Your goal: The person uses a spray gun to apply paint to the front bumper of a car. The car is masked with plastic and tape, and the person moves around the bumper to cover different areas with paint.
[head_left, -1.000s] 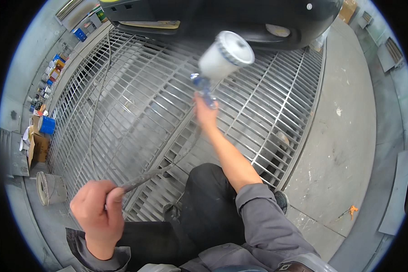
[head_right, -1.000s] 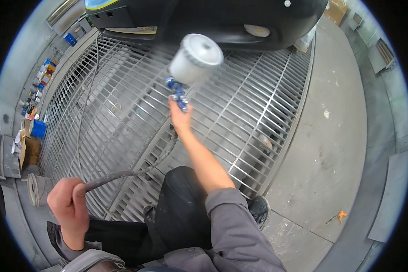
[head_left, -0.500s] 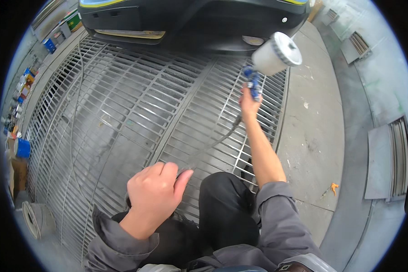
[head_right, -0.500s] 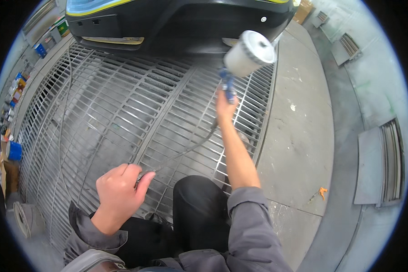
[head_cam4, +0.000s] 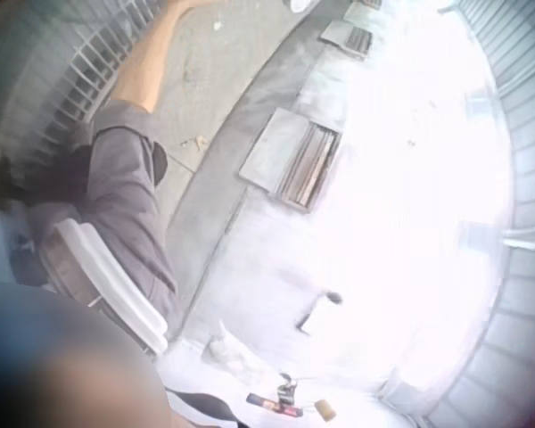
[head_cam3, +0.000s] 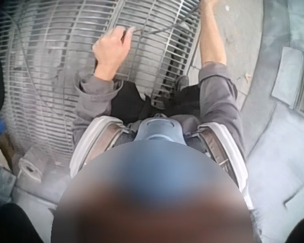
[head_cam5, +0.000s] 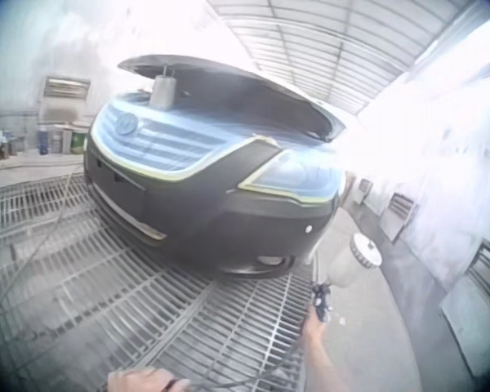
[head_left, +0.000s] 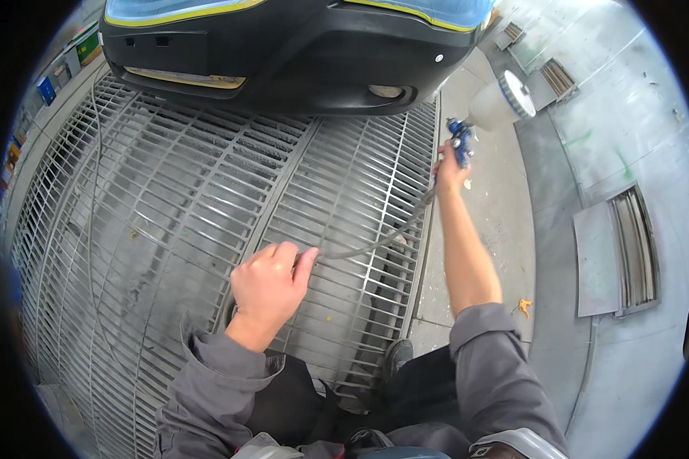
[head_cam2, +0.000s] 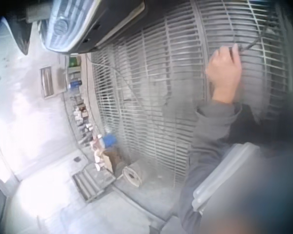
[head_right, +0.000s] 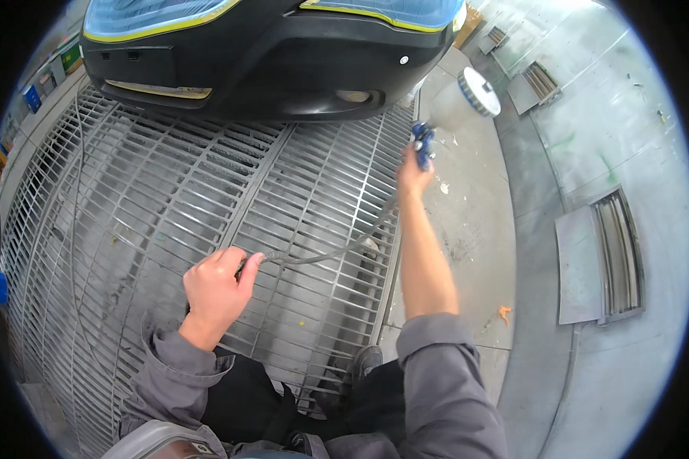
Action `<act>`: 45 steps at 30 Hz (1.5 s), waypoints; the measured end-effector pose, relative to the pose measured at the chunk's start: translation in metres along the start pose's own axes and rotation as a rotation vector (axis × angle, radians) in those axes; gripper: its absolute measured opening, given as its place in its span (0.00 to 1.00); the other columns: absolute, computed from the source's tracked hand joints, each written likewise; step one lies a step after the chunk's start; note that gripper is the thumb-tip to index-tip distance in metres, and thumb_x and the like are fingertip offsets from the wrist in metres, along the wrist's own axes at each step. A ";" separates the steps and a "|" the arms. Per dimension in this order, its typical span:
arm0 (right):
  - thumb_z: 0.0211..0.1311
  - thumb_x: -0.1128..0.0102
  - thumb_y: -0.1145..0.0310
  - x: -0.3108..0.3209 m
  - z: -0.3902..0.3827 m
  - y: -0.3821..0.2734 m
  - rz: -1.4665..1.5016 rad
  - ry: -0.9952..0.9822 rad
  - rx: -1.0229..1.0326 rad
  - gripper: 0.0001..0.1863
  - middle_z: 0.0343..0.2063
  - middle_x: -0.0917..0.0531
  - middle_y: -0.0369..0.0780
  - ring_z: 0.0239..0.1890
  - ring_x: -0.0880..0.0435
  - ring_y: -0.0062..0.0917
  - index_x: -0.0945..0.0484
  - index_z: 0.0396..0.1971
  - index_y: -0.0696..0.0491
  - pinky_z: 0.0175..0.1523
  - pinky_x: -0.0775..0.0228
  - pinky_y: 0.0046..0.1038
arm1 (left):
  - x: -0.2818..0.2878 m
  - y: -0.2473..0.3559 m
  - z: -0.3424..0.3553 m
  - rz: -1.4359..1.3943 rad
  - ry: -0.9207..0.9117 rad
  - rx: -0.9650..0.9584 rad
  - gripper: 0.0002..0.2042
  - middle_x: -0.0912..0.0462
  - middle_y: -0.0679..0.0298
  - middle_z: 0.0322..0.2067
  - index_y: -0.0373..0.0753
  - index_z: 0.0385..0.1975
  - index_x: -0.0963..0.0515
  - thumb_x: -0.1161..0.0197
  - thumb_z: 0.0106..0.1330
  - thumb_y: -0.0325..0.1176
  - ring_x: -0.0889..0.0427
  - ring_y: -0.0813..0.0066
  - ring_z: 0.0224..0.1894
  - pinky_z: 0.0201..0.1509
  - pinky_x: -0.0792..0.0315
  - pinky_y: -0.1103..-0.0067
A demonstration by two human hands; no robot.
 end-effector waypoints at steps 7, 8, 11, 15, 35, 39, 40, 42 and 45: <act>0.78 0.34 0.60 -0.085 -0.119 0.099 0.439 -0.272 -0.254 0.10 0.32 0.15 0.37 0.15 0.25 0.20 0.18 0.45 0.52 0.18 0.35 0.27 | 0.009 0.044 -0.002 0.161 0.071 -0.074 0.16 0.25 0.66 0.16 0.44 0.19 0.23 0.23 0.64 0.36 0.26 0.63 0.17 0.20 0.36 0.68; 0.78 0.34 0.60 -0.096 -0.127 0.097 0.448 -0.327 -0.257 0.10 0.32 0.15 0.37 0.15 0.25 0.20 0.18 0.45 0.52 0.19 0.35 0.26 | 0.007 0.049 -0.003 0.197 0.046 -0.061 0.16 0.25 0.66 0.16 0.44 0.19 0.23 0.23 0.65 0.36 0.26 0.63 0.17 0.20 0.36 0.68; 0.73 0.31 0.61 -0.109 -0.126 0.073 0.382 -0.452 -0.224 0.11 0.26 0.15 0.36 0.16 0.24 0.18 0.16 0.39 0.54 0.21 0.35 0.25 | -0.005 0.065 -0.009 0.307 -0.035 -0.023 0.16 0.26 0.65 0.16 0.43 0.19 0.23 0.24 0.65 0.36 0.26 0.62 0.17 0.20 0.37 0.68; 0.72 0.30 0.67 -0.066 -0.065 0.028 0.268 -0.171 0.138 0.12 0.32 0.15 0.34 0.32 0.22 0.15 0.17 0.48 0.59 0.40 0.29 0.23 | -0.030 0.080 -0.010 0.345 -0.109 0.037 0.12 0.24 0.59 0.18 0.38 0.23 0.20 0.26 0.67 0.33 0.25 0.57 0.18 0.23 0.35 0.67; 0.59 0.27 0.77 -0.204 -0.229 -0.005 0.469 -0.697 0.496 0.23 0.49 0.10 0.48 0.51 0.09 0.42 0.17 0.57 0.56 0.57 0.18 0.36 | -0.018 0.083 -0.032 0.523 -0.205 0.194 0.16 0.21 0.61 0.17 0.41 0.23 0.20 0.25 0.67 0.44 0.20 0.56 0.20 0.23 0.30 0.65; 0.62 0.25 0.75 -0.184 -0.181 -0.020 0.370 -0.632 0.325 0.22 0.43 0.09 0.44 0.45 0.09 0.31 0.17 0.57 0.55 0.52 0.19 0.32 | -0.018 0.049 -0.038 0.561 -0.310 0.262 0.17 0.18 0.59 0.19 0.40 0.26 0.18 0.27 0.68 0.48 0.17 0.52 0.23 0.26 0.28 0.62; 0.63 0.25 0.74 -0.169 -0.162 -0.022 0.351 -0.587 0.285 0.22 0.41 0.09 0.42 0.43 0.09 0.27 0.17 0.57 0.55 0.50 0.19 0.30 | -0.018 0.043 -0.038 0.546 -0.336 0.280 0.18 0.17 0.58 0.20 0.40 0.27 0.17 0.28 0.68 0.49 0.16 0.51 0.24 0.27 0.27 0.61; 0.67 0.26 0.71 -0.132 -0.117 -0.012 0.371 -0.527 0.146 0.19 0.37 0.11 0.37 0.38 0.15 0.18 0.16 0.56 0.56 0.45 0.21 0.26 | -0.025 0.034 -0.038 0.510 -0.385 0.302 0.19 0.16 0.57 0.21 0.39 0.28 0.16 0.28 0.69 0.51 0.15 0.49 0.25 0.29 0.26 0.59; 0.72 0.30 0.71 -0.065 -0.051 -0.003 0.272 -0.303 0.109 0.15 0.36 0.13 0.34 0.35 0.19 0.16 0.17 0.55 0.59 0.44 0.24 0.24 | -0.037 0.025 -0.034 0.469 -0.449 0.314 0.20 0.15 0.55 0.22 0.40 0.28 0.17 0.30 0.69 0.52 0.15 0.48 0.27 0.30 0.25 0.58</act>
Point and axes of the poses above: each hand's wrist, its own z-axis towards the middle knuckle, its own x-axis out of the back of the hand, y = z × x, the point moved 10 cm from there along z, towards the middle knuckle
